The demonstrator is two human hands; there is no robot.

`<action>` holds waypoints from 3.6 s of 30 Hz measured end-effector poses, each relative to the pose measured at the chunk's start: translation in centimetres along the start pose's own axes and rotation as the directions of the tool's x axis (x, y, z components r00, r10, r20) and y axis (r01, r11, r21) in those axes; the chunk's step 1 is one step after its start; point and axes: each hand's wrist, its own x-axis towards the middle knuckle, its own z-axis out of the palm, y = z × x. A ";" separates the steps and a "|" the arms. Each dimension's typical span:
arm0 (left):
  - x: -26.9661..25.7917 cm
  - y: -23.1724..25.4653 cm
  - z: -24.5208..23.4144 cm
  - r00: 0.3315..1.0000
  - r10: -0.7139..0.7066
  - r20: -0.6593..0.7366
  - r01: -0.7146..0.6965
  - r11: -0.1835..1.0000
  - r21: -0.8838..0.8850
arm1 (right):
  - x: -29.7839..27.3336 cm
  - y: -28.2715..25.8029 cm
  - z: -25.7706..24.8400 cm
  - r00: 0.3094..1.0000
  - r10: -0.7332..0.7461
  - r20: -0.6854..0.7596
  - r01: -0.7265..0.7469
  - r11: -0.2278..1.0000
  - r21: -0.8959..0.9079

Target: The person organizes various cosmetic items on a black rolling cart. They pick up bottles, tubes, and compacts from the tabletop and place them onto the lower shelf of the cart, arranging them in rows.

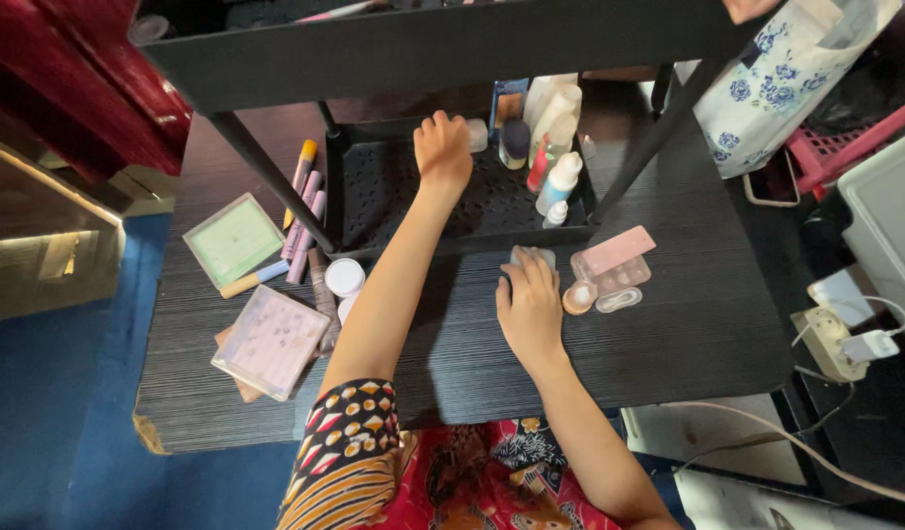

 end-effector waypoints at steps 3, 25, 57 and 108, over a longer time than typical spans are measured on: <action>0.6 -0.4 1.4 0.999 -0.050 -0.010 0.051 0.993 0.106 | 0.0 -0.1 0.1 1.000 0.007 -0.004 -0.007 1.000 0.008; 0.2 -1.3 1.8 0.992 0.037 -0.121 -0.017 0.986 0.164 | 0.2 -0.9 -0.6 0.998 0.048 0.027 -0.048 0.999 0.014; -3.0 1.3 -2.1 0.975 -0.051 -0.215 0.043 0.998 -0.043 | -0.1 0.0 0.1 0.997 0.078 0.018 -0.080 0.994 0.074; 3.0 -2.1 2.5 0.640 -0.583 0.500 0.595 -0.036 -0.803 | 0.8 -2.6 -2.0 0.996 0.077 -0.042 -0.060 0.949 0.309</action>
